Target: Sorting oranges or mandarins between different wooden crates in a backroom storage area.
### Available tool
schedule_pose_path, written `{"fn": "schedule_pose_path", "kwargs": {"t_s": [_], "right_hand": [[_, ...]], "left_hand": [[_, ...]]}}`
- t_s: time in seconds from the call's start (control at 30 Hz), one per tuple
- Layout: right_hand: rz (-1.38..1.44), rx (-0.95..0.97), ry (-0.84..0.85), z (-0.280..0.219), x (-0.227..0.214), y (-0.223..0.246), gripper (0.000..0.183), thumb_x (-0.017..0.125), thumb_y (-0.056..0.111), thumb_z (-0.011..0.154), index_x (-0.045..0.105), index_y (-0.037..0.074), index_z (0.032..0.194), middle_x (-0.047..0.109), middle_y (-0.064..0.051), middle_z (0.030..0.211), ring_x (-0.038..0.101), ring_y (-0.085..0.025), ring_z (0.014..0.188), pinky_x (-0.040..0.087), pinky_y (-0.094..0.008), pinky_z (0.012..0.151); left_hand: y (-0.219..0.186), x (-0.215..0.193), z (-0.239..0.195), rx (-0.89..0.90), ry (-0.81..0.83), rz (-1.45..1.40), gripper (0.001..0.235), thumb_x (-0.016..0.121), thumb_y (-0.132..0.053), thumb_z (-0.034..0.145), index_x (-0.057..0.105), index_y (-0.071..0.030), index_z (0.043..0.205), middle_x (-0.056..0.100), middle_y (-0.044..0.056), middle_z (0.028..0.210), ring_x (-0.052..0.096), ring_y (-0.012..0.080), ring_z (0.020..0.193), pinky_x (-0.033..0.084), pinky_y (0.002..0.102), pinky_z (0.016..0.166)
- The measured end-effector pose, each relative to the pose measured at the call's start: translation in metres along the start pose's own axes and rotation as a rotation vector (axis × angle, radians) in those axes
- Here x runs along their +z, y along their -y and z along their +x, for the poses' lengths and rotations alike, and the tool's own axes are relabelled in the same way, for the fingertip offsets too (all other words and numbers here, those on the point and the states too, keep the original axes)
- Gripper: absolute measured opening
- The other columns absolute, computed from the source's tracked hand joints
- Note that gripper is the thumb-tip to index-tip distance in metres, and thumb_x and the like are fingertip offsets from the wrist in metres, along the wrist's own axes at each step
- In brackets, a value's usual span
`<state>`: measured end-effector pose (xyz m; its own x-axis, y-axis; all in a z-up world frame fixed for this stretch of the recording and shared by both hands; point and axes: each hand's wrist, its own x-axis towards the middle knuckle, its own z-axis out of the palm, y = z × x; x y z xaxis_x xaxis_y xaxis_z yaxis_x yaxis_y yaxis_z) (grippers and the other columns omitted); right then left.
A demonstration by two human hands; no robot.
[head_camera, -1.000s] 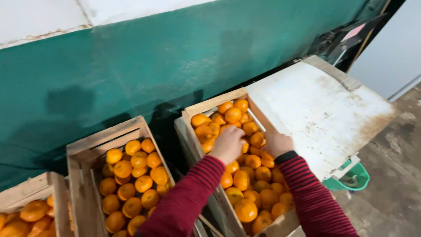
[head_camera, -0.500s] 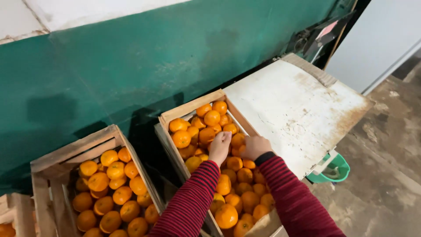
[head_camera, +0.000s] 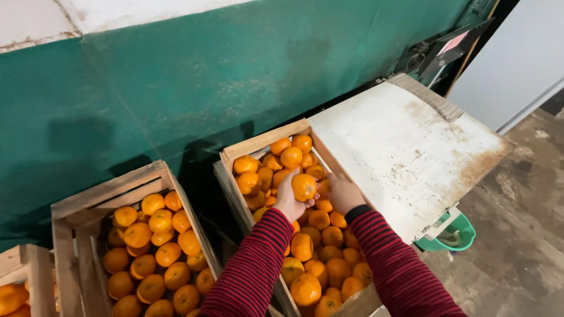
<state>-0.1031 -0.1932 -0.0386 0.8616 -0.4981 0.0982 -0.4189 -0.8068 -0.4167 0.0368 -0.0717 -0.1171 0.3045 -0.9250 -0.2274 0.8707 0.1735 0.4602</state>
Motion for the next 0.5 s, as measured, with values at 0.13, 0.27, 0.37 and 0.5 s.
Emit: {"fn": "schedule_pose_path", "kwargs": {"t_s": [0.13,0.27,0.37,0.5], "right_hand": [[-0.236,-0.010,0.097,0.002,0.023,-0.008,0.060,0.073,0.023,0.082,0.047,0.004,0.132,0.054,-0.021,0.128,0.068,-0.045,0.094,0.058,-0.053,0.078],[-0.261,0.016,0.079,0.003,0.036,-0.010,0.042,0.066,0.020,0.090,0.049,0.007,0.126,0.052,-0.019,0.127,0.071,-0.042,0.093,0.059,-0.053,0.077],[-0.300,0.019,0.050,0.000,0.030,-0.003,0.034,0.065,0.025,0.093,0.054,0.011,0.122,0.052,-0.018,0.126,0.072,-0.040,0.091,0.059,-0.052,0.077],[-0.373,0.060,0.109,-0.016,-0.018,0.045,0.055,0.077,0.039,0.082,0.055,0.015,0.126,0.055,-0.015,0.129,0.071,-0.037,0.096,0.058,-0.051,0.081]], "left_hand": [[-0.025,0.070,-0.052,-0.024,-0.080,-0.053,0.072,0.044,-0.067,0.098,0.064,-0.001,0.119,0.070,0.016,0.106,0.066,0.0305,0.077,0.058,0.036,0.068],[-0.033,0.085,-0.077,-0.008,0.081,0.000,0.053,0.057,-0.048,0.097,0.064,-0.002,0.122,0.068,0.011,0.113,0.069,0.0283,0.094,0.061,0.042,0.086],[-0.042,0.097,-0.098,0.118,0.130,0.163,0.032,0.070,-0.026,0.099,0.063,-0.006,0.122,0.068,0.007,0.114,0.069,0.0232,0.103,0.061,0.044,0.094],[-0.065,0.126,-0.151,0.175,0.088,0.270,0.035,0.069,-0.031,0.096,0.065,-0.005,0.118,0.073,0.009,0.108,0.071,0.0255,0.098,0.060,0.041,0.085]]}}
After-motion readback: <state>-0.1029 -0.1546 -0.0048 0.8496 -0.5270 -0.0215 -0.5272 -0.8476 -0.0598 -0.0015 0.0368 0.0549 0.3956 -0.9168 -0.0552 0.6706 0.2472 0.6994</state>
